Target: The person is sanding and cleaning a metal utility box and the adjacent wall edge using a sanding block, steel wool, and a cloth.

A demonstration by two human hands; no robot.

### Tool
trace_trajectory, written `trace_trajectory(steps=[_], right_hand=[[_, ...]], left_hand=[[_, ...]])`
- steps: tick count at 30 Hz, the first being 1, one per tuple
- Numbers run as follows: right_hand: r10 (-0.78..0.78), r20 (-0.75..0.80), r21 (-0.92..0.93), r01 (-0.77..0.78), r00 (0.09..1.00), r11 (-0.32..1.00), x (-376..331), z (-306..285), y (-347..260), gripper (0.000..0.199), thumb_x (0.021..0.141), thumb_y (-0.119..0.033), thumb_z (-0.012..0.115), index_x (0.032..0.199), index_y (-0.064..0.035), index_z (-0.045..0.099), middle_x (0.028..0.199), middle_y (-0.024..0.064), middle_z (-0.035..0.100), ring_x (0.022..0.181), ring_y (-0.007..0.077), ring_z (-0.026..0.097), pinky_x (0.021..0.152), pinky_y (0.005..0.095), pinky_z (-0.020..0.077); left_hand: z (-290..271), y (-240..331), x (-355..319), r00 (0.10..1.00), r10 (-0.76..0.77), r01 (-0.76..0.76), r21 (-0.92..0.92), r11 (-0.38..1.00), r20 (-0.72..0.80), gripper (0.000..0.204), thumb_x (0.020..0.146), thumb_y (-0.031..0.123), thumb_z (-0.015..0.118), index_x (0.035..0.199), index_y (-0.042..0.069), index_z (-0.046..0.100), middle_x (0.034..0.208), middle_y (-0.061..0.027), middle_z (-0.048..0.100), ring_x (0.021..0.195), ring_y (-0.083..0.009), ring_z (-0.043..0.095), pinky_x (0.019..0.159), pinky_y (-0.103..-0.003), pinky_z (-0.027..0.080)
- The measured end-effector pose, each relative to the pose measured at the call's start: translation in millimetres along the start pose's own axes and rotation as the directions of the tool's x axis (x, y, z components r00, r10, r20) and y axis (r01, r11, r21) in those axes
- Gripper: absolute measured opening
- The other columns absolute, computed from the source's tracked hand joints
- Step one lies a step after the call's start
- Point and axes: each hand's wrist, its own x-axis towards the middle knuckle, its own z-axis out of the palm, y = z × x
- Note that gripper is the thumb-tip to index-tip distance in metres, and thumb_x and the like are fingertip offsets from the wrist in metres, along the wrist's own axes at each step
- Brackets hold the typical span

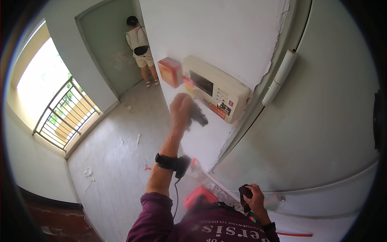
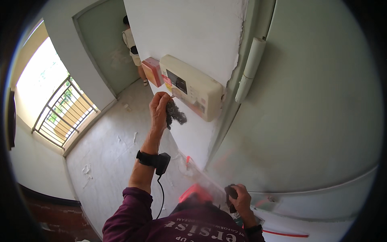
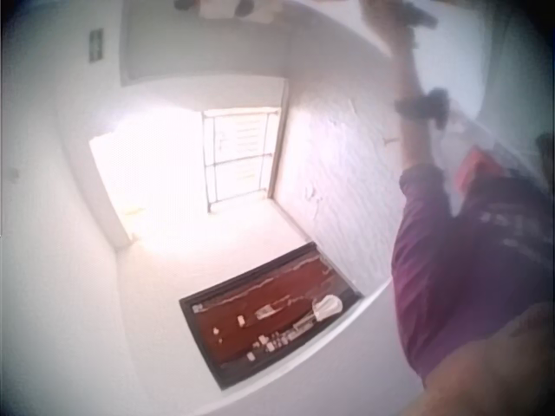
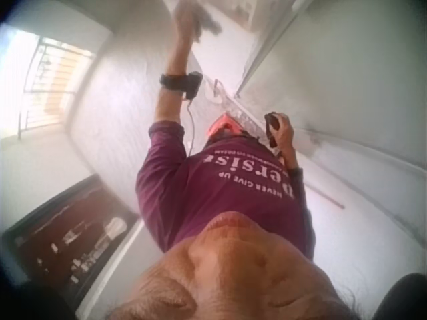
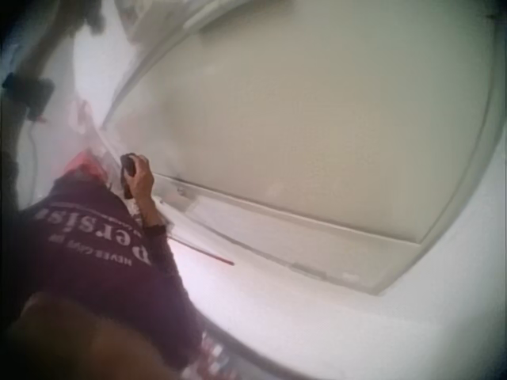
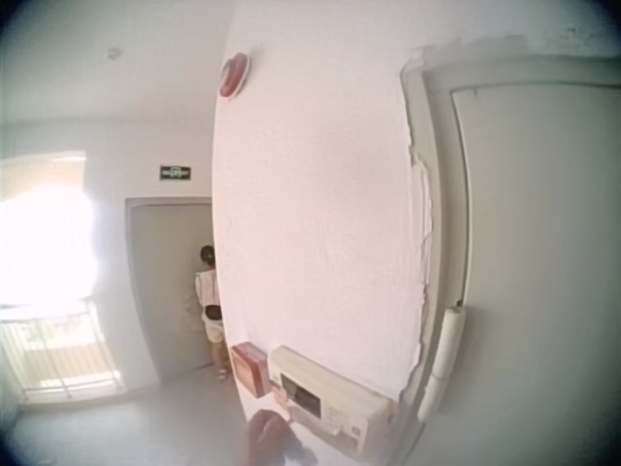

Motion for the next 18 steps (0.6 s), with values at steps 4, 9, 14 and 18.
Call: trace_trajectory(steps=[4, 9, 14, 18], right_hand=[[-0.006, 0.076, 0.047, 0.002, 0.997, 0.999, 6, 7, -2, 0.04, 0.062, -0.008, 0.075, 0.099, -0.0072, 0.062, 0.102, 0.0133, 0.06, 0.093, 0.0304, 0.06, 0.079, 0.0351, 0.0499], [-0.088, 0.108, 0.054, 0.082, 0.99, 0.995, 13, 14, -7, 0.041, 0.061, -0.009, 0.076, 0.1, -0.0078, 0.062, 0.103, 0.0134, 0.06, 0.094, 0.0303, 0.06, 0.079, 0.0352, 0.0496], [-0.096, 0.079, 0.032, 0.093, 0.992, 0.995, 11, 13, -6, 0.042, 0.062, -0.009, 0.075, 0.101, -0.0073, 0.062, 0.104, 0.0138, 0.059, 0.094, 0.031, 0.06, 0.08, 0.0355, 0.0494], [-0.043, 0.052, 0.039, 0.041, 0.998, 0.998, 2, 7, 5, 0.042, 0.062, -0.009, 0.075, 0.102, -0.0066, 0.061, 0.104, 0.0138, 0.059, 0.094, 0.0317, 0.06, 0.08, 0.0364, 0.0493]], left_hand=[[3, 8, -7, 0.998, -0.054, 0.059, 0.114, 0.992, -0.045, 0.025, 0.089, 0.027, 0.059, 0.089, 0.002, 0.059, 0.071, 0.0018, 0.054, 0.064, -0.0045, 0.047, 0.059, -0.02, 0.04], [20, 13, -2, 0.988, 0.1, -0.138, 0.399, 0.906, 0.113, 0.022, 0.087, 0.023, 0.059, 0.086, 0.0, 0.059, 0.067, 0.0009, 0.055, 0.063, -0.0052, 0.047, 0.057, -0.023, 0.039], [23, 16, 5, 0.972, 0.176, -0.23, 0.505, 0.832, 0.154, 0.021, 0.087, 0.018, 0.057, 0.077, 0.0, 0.053, 0.059, 0.0005, 0.052, 0.057, -0.0069, 0.045, 0.053, -0.027, 0.04], [9, 15, 8, 0.876, 0.424, -0.462, 0.646, 0.607, 0.228, 0.024, 0.088, 0.017, 0.054, 0.072, 0.0, 0.05, 0.058, 0.0009, 0.05, 0.052, -0.0088, 0.045, 0.05, -0.029, 0.04]])
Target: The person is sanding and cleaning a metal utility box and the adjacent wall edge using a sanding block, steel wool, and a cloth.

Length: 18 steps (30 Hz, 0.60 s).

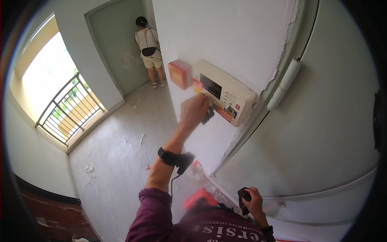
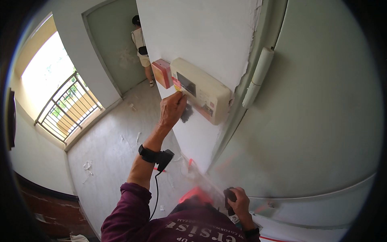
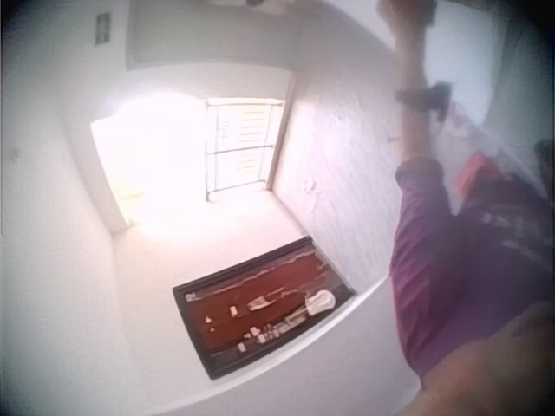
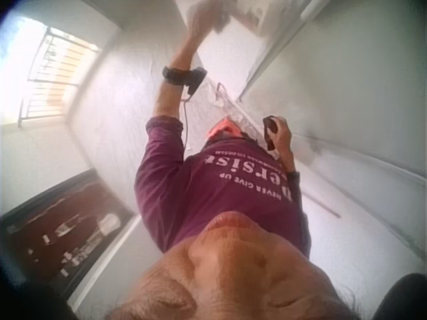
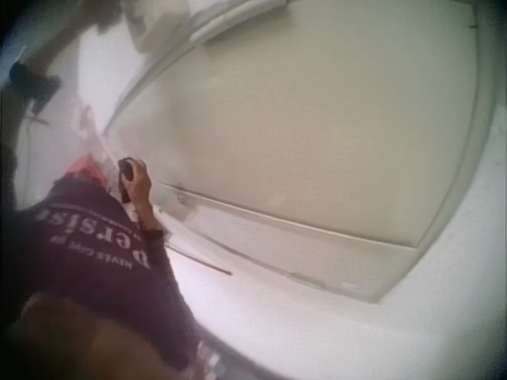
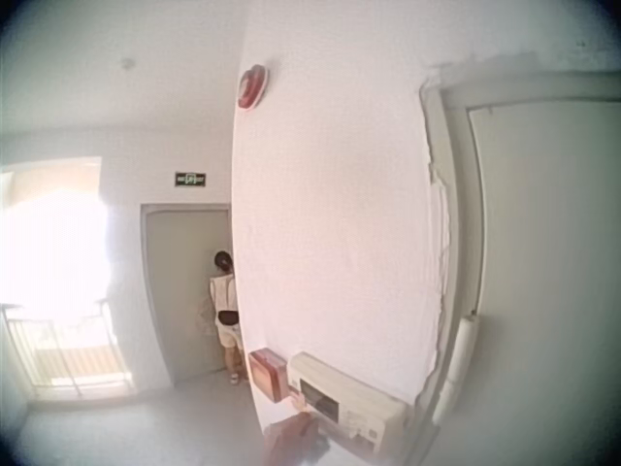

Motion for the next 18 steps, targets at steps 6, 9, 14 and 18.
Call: trace_trajectory(steps=[6, 9, 14, 18], right_hand=[[0.115, -0.05, -0.01, -0.116, 0.992, 0.993, -15, -1, 12, 0.041, 0.063, -0.012, 0.075, 0.102, -0.0074, 0.062, 0.103, 0.0137, 0.059, 0.093, 0.0321, 0.06, 0.078, 0.037, 0.0495], [0.096, 0.086, -0.014, -0.095, 0.992, 0.995, -11, 6, 10, 0.041, 0.063, -0.013, 0.075, 0.102, -0.0083, 0.062, 0.103, 0.0132, 0.059, 0.093, 0.031, 0.06, 0.079, 0.0368, 0.0496], [-0.086, 0.156, -0.013, 0.089, 0.984, 0.996, 10, 18, -7, 0.04, 0.063, -0.013, 0.075, 0.101, -0.0095, 0.063, 0.103, 0.0117, 0.06, 0.091, 0.0288, 0.061, 0.077, 0.0351, 0.0505], [-0.129, 0.137, -0.05, 0.137, 0.982, 0.989, 19, 19, -20, 0.039, 0.064, -0.013, 0.075, 0.101, -0.0099, 0.063, 0.102, 0.0114, 0.06, 0.091, 0.0286, 0.061, 0.076, 0.0343, 0.051]], left_hand=[[-48, -94, -38, 0.834, -0.551, 0.547, -0.193, 0.815, 0.036, 0.036, 0.087, 0.033, 0.056, 0.073, -0.001, 0.056, 0.063, -0.0181, 0.055, 0.06, -0.0245, 0.06, 0.06, -0.039, 0.047], [-73, -153, -84, 0.777, -0.607, 0.553, 0.282, 0.784, 0.166, 0.037, 0.082, 0.036, 0.06, 0.07, 0.001, 0.059, 0.067, -0.0178, 0.06, 0.065, -0.0294, 0.061, 0.064, -0.04, 0.047], [-101, -176, -138, 0.701, -0.628, 0.362, 0.59, 0.722, 0.338, 0.021, 0.079, 0.022, 0.057, 0.083, 0.003, 0.065, 0.09, -0.0186, 0.066, 0.089, -0.0362, 0.063, 0.073, -0.046, 0.049], [-105, -145, -116, 0.577, -0.652, 0.095, 0.753, 0.651, 0.491, 0.02, 0.079, 0.02, 0.057, 0.089, 0.004, 0.065, 0.089, -0.019, 0.066, 0.087, -0.0384, 0.062, 0.078, -0.048, 0.049]])
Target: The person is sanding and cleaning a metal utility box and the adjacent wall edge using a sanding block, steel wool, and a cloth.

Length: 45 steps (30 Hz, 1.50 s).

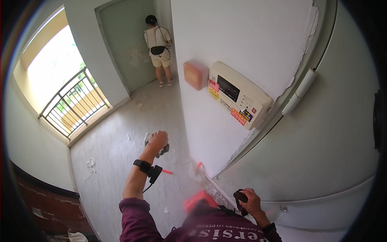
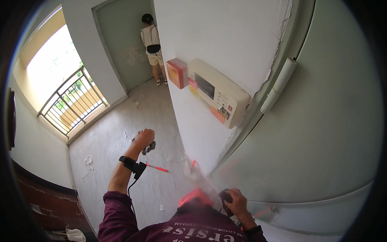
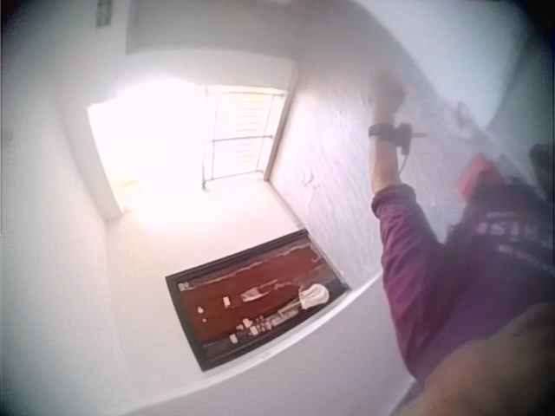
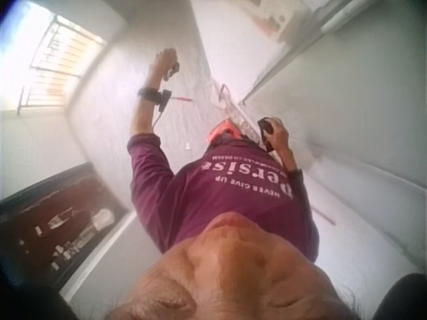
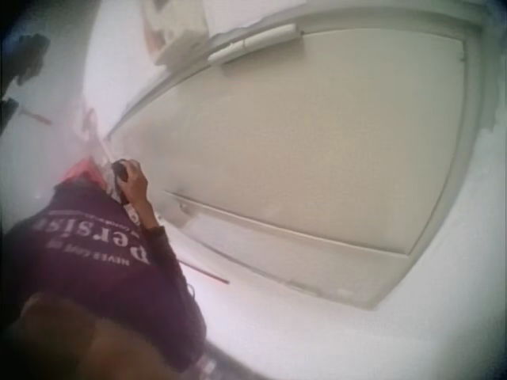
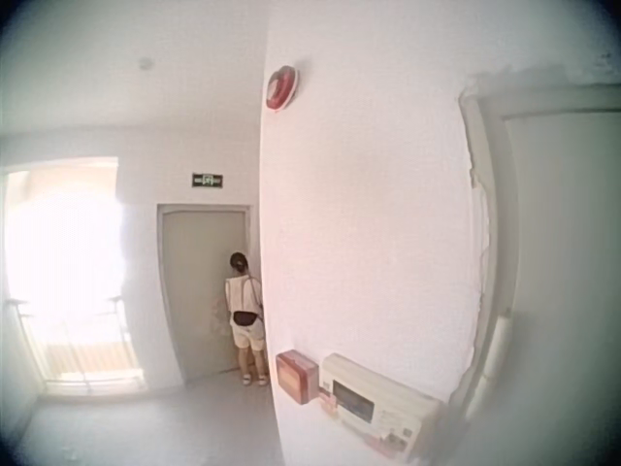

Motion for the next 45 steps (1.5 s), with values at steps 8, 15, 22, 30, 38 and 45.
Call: trace_trajectory(steps=[8, 15, 22, 30, 38, 45], right_hand=[[0.054, -0.023, 0.007, -0.054, 0.998, 0.998, -7, -7, 4, 0.038, 0.065, -0.014, 0.075, 0.101, -0.0092, 0.063, 0.103, 0.0121, 0.06, 0.094, 0.0294, 0.06, 0.079, 0.0354, 0.0501], [0.119, -0.075, 0.029, -0.117, 0.99, 0.993, -21, -9, 12, 0.037, 0.066, -0.015, 0.074, 0.101, -0.0085, 0.063, 0.103, 0.0122, 0.06, 0.093, 0.0295, 0.06, 0.078, 0.036, 0.05], [0.086, -0.075, 0.018, -0.085, 0.993, 0.996, -21, -7, 15, 0.038, 0.065, -0.013, 0.074, 0.101, -0.0082, 0.061, 0.1, 0.0121, 0.059, 0.091, 0.0304, 0.06, 0.077, 0.0365, 0.0497], [0.117, -0.083, -0.005, -0.118, 0.99, 0.993, -30, -10, 17, 0.038, 0.065, -0.013, 0.075, 0.1, -0.0072, 0.061, 0.101, 0.0131, 0.059, 0.092, 0.0313, 0.06, 0.077, 0.036, 0.0496], [0.16, -0.132, 0.029, -0.158, 0.978, 0.987, -34, -9, 25, 0.038, 0.065, -0.013, 0.075, 0.1, -0.0075, 0.061, 0.102, 0.0135, 0.059, 0.091, 0.032, 0.06, 0.078, 0.0377, 0.0497], [0.159, -0.073, 0.048, -0.156, 0.985, 0.987, -26, -6, 21, 0.038, 0.065, -0.013, 0.075, 0.1, -0.0091, 0.062, 0.1, 0.0114, 0.06, 0.09, 0.0302, 0.06, 0.076, 0.036, 0.05]], left_hand=[[-129, 116, 39, 0.79, 0.056, -0.435, -0.492, 0.754, -0.611, 0.028, 0.081, 0.021, 0.062, 0.105, 0.007, 0.06, 0.077, -0.012, 0.066, 0.072, -0.0324, 0.064, 0.064, -0.038, 0.049], [-166, 168, 37, 0.607, 0.126, -0.465, -0.222, 0.857, -0.785, 0.016, 0.083, 0.02, 0.058, 0.095, 0.01, 0.062, 0.076, -0.0136, 0.065, 0.07, -0.0319, 0.064, 0.063, -0.041, 0.05], [-165, 172, 29, 0.601, 0.098, -0.441, -0.227, 0.868, -0.793, 0.012, 0.083, 0.02, 0.058, 0.083, 0.009, 0.062, 0.069, -0.0127, 0.064, 0.065, -0.0327, 0.063, 0.061, -0.042, 0.049], [-157, 173, 35, 0.544, 0.178, -0.483, -0.132, 0.866, -0.82, 0.016, 0.08, 0.023, 0.06, 0.071, 0.009, 0.06, 0.068, -0.0088, 0.062, 0.065, -0.0285, 0.062, 0.057, -0.04, 0.048], [-142, 157, 46, 0.446, 0.329, -0.492, 0.078, 0.867, -0.832, 0.011, 0.075, 0.012, 0.066, 0.074, 0.006, 0.056, 0.06, -0.0074, 0.055, 0.052, -0.0249, 0.058, 0.048, -0.036, 0.045], [-150, 155, 43, 0.395, 0.315, -0.603, 0.015, 0.797, -0.863, 0.016, 0.078, 0.014, 0.065, 0.089, 0.008, 0.055, 0.065, -0.0085, 0.06, 0.053, -0.0254, 0.059, 0.05, -0.037, 0.047]])
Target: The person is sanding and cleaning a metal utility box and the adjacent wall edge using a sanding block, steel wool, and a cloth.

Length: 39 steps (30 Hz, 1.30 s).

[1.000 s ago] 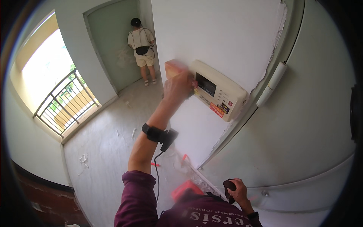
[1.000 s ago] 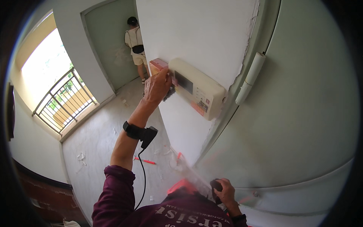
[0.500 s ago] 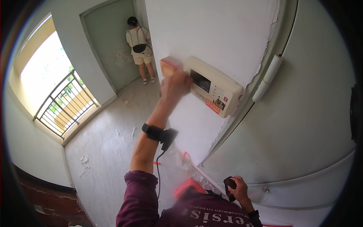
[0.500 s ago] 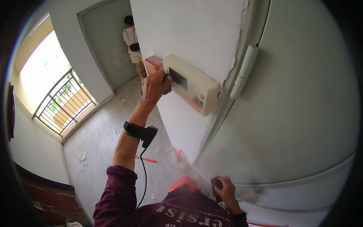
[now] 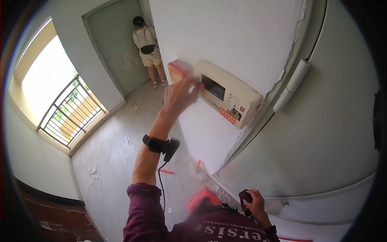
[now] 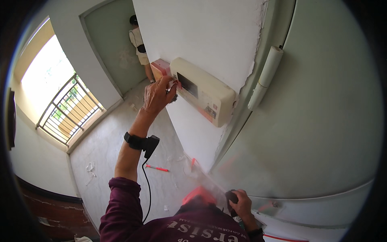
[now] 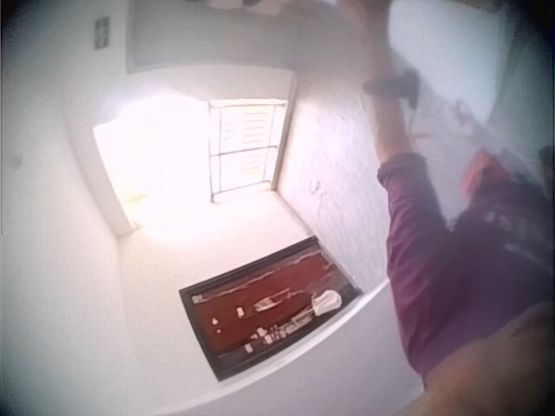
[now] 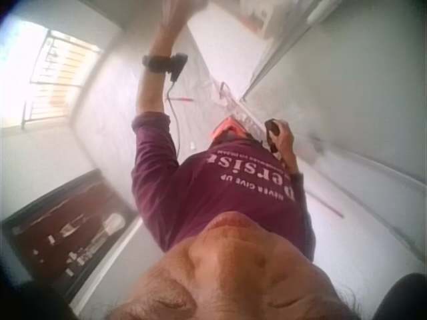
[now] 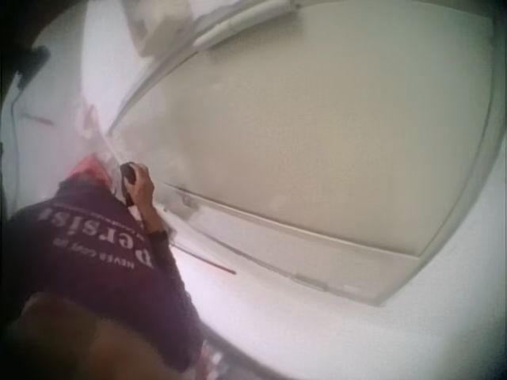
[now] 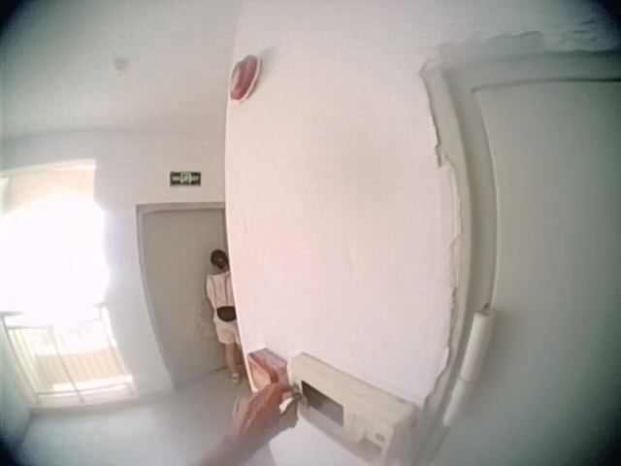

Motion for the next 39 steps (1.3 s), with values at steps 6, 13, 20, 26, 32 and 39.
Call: trace_trajectory(steps=[6, 13, 20, 26, 32, 39], right_hand=[[0.051, 0.06, 0.048, -0.054, 0.997, 0.997, 3, 2, -4, 0.039, 0.063, -0.013, 0.075, 0.1, -0.0061, 0.062, 0.1, 0.0134, 0.059, 0.09, 0.0304, 0.06, 0.078, 0.037, 0.0501], [-0.01, 0.026, -0.02, 0.01, 1.0, 1.0, -3, 2, -9, 0.037, 0.066, -0.015, 0.075, 0.1, -0.0096, 0.062, 0.099, 0.0107, 0.059, 0.089, 0.0289, 0.061, 0.076, 0.0352, 0.0498], [-0.02, 0.004, -0.002, 0.02, 1.0, 1.0, -8, -1, -7, 0.039, 0.064, -0.014, 0.075, 0.1, -0.0094, 0.062, 0.1, 0.0114, 0.059, 0.089, 0.0293, 0.06, 0.077, 0.0358, 0.0498], [-0.014, 0.046, -0.021, 0.015, 0.999, 1.0, -3, 5, -5, 0.04, 0.064, -0.014, 0.076, 0.101, -0.0098, 0.062, 0.102, 0.0111, 0.06, 0.091, 0.0294, 0.061, 0.077, 0.0364, 0.05], [-0.024, 0.086, -0.022, 0.026, 0.996, 0.999, 6, 3, -2, 0.04, 0.063, -0.014, 0.076, 0.101, -0.0106, 0.062, 0.103, 0.0107, 0.06, 0.092, 0.0291, 0.061, 0.077, 0.0359, 0.0504], [-0.034, 0.03, -0.022, 0.035, 0.999, 0.999, -2, -6, 6, 0.039, 0.063, -0.012, 0.075, 0.099, -0.007, 0.062, 0.1, 0.0127, 0.059, 0.087, 0.0294, 0.061, 0.076, 0.0359, 0.0508]], left_hand=[[-8, -4, 12, 0.968, 0.139, -0.159, 0.082, 0.984, 0.21, 0.008, 0.083, 0.014, 0.059, 0.084, 0.006, 0.056, 0.063, -0.0107, 0.059, 0.055, -0.0299, 0.06, 0.049, -0.039, 0.047], [-14, -7, 17, 0.943, 0.18, -0.2, 0.043, 0.979, 0.28, 0.007, 0.082, 0.011, 0.058, 0.079, 0.005, 0.057, 0.06, -0.0108, 0.056, 0.055, -0.0305, 0.058, 0.049, -0.04, 0.046], [-9, -2, 10, 0.925, 0.171, -0.169, -0.036, 0.985, 0.339, 0.012, 0.082, 0.01, 0.057, 0.072, 0.003, 0.055, 0.058, -0.012, 0.055, 0.052, -0.0312, 0.056, 0.048, -0.039, 0.044], [-15, 17, 4, 0.922, 0.02, -0.028, 0.016, 0.999, 0.386, 0.018, 0.082, 0.009, 0.058, 0.068, 0.003, 0.049, 0.053, -0.0111, 0.052, 0.048, -0.0304, 0.055, 0.046, -0.037, 0.044], [16, 93, -69, 0.673, 0.578, -0.284, -0.56, 0.778, 0.462, 0.015, 0.066, 0.014, 0.065, 0.071, 0.009, 0.051, 0.066, -0.0064, 0.054, 0.055, -0.0272, 0.057, 0.047, -0.04, 0.046], [46, 47, -147, 0.588, 0.194, -0.069, -0.19, 0.979, 0.786, 0.007, 0.078, 0.015, 0.06, 0.081, 0.009, 0.057, 0.067, -0.0086, 0.059, 0.059, -0.0275, 0.06, 0.051, -0.041, 0.048]])
